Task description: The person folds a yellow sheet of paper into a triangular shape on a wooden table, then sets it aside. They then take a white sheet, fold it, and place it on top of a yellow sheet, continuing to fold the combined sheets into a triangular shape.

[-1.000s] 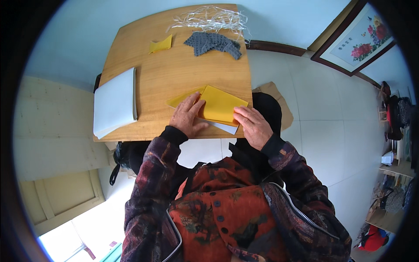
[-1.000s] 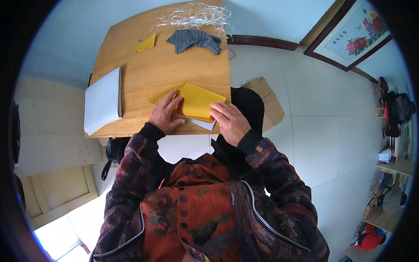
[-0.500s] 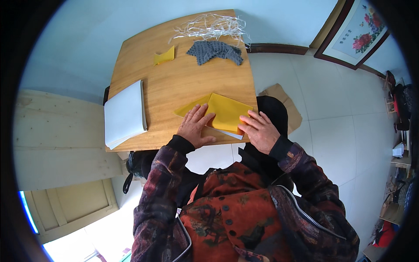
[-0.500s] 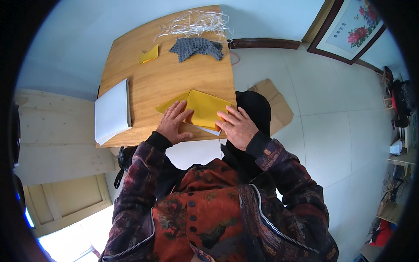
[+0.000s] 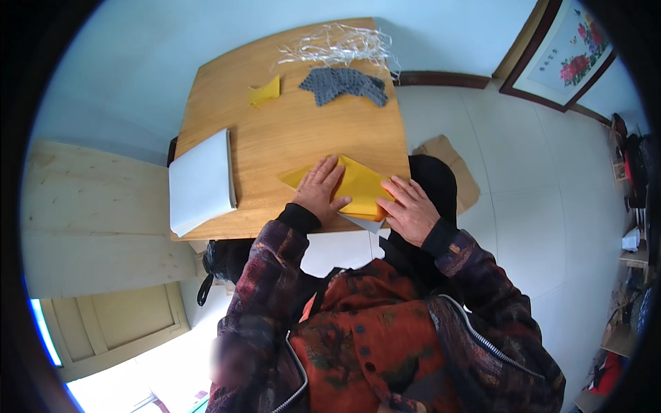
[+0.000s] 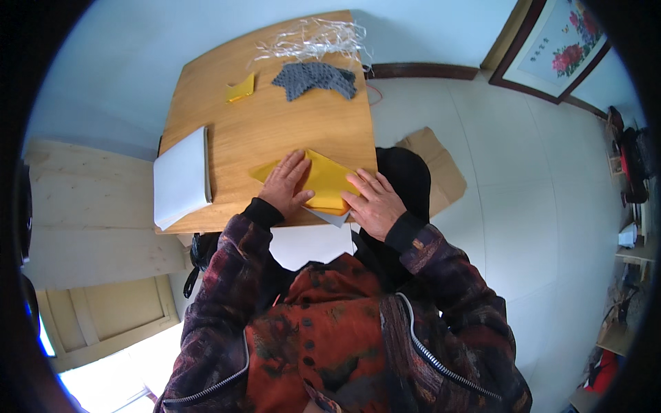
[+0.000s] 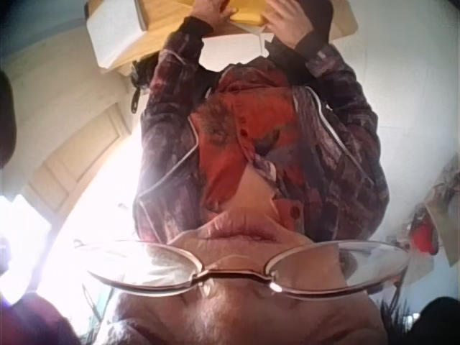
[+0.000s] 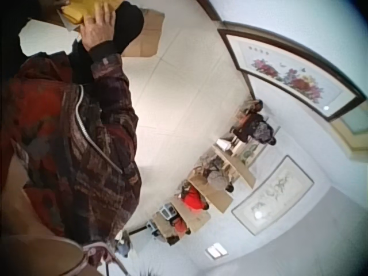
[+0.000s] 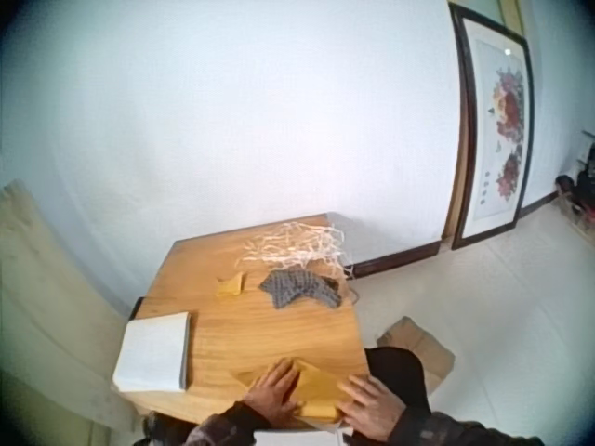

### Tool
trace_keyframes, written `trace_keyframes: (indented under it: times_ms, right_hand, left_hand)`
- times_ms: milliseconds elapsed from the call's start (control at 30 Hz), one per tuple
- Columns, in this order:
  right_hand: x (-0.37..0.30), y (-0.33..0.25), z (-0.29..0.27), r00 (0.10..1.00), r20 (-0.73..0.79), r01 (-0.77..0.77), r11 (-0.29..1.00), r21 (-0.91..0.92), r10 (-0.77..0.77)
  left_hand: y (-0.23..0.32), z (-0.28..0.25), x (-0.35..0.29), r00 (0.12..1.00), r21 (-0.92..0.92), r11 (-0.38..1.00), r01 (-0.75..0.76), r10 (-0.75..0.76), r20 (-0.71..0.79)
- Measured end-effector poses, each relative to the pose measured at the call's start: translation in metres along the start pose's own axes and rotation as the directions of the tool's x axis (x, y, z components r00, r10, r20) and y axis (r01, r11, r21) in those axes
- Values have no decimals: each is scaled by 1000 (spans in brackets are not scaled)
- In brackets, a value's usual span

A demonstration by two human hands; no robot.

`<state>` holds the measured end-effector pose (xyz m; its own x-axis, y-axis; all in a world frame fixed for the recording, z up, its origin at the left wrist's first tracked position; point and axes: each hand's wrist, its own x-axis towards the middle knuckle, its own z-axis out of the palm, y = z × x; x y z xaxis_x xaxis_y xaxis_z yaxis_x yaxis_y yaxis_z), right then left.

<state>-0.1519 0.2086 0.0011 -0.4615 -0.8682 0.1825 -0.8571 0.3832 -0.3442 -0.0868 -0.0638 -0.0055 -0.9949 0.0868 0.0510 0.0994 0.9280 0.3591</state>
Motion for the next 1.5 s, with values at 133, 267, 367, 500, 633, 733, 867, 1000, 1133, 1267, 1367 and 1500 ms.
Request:
trace_keyframes:
  times_ms: [133, 267, 367, 500, 633, 733, 867, 1000, 1133, 1267, 1367, 1500]
  right_hand:
    - [-10, -10, 3, 999, 15, 33, 999, -7, -33]
    - [-15, -11, 3, 999, 14, 38, 999, 1, -38]
    - [-16, -12, 7, 1000, -11, 27, 1000, 5, -27]
    - [-14, -15, 17, 991, -128, 33, 999, -35, -37]
    - [-15, -13, 17, 992, -124, 13, 1000, 21, -11]
    - [-15, -14, 13, 996, -90, -23, 997, 71, 29]
    - [-16, -16, 9, 994, -26, -103, 982, 161, 109]
    - [-15, -14, 7, 989, -13, -142, 959, 245, 149]
    - [-11, -11, 10, 970, -135, -140, 919, 369, 202]
    - [-4, -9, 14, 937, -269, -126, 933, 338, 224]
    - [1, -9, 17, 892, -362, -151, 934, 325, 270]
    - [6, -8, 16, 858, -382, -201, 910, 363, 343]
  left_hand:
    - [0, 1, -12, 998, -12, 999, -42, 43, 53]
    - [8, -14, -24, 971, 13, 994, -110, 105, 217]
    - [18, -18, -30, 963, 46, 986, -159, 145, 228]
    - [27, -6, -35, 983, 82, 987, -142, 131, 126]
    - [27, 5, -38, 980, 18, 980, -200, 200, -16]
    - [27, 9, -41, 974, -68, 972, -223, 219, -53]
    - [24, 13, -41, 977, -290, 939, -184, 143, -157]
    - [20, 16, -38, 985, -516, 852, -87, -4, -172]
    - [20, 18, -33, 971, -722, 691, 7, -176, -160]
    - [25, 19, -28, 954, -736, 674, 63, -257, -153]
    - [29, 19, -23, 933, -715, 687, 134, -331, -143]
    - [34, 15, -17, 912, -600, 770, 216, -379, -158]
